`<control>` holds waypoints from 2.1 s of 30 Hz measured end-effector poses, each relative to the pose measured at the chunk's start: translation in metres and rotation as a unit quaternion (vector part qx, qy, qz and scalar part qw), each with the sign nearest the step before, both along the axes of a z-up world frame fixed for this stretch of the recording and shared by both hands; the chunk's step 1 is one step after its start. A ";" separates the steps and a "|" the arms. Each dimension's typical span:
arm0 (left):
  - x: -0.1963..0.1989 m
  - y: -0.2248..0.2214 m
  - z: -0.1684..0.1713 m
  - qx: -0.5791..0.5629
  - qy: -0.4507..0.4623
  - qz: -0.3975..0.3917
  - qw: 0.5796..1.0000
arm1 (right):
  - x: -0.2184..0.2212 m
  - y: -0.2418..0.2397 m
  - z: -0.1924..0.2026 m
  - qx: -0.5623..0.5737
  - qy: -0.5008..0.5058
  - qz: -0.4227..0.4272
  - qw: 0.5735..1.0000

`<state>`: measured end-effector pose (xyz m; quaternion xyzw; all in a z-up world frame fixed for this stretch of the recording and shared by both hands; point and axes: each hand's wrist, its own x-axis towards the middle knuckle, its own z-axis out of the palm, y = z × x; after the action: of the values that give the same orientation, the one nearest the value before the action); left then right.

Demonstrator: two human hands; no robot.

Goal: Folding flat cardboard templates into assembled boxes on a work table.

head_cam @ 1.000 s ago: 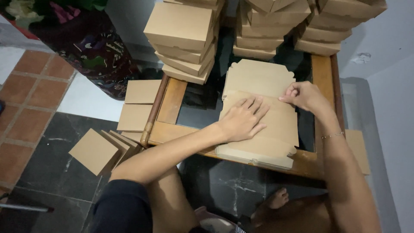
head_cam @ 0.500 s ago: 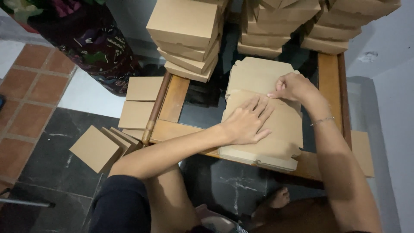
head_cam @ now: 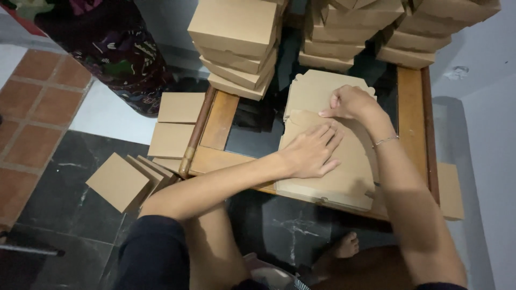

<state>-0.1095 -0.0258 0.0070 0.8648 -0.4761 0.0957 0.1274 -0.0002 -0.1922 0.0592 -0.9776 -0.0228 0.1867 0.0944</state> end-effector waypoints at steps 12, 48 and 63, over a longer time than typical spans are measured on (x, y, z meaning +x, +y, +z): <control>-0.005 0.008 0.018 -0.002 -0.023 0.012 1.000 | 0.017 0.064 -0.001 -0.039 -0.020 0.027 0.999; -0.006 -0.005 -0.015 -0.063 -0.067 0.043 0.995 | -0.041 -0.067 0.030 -0.084 0.017 -0.119 0.989; -0.007 -0.003 -0.008 -0.032 -0.019 0.029 0.999 | -0.030 -0.040 0.016 -0.078 -0.002 -0.090 0.993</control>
<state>-0.1165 -0.0287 -0.0009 0.8716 -0.4503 0.1305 0.1432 -0.0306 -0.2324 0.0752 -0.9804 0.0798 0.1769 0.0340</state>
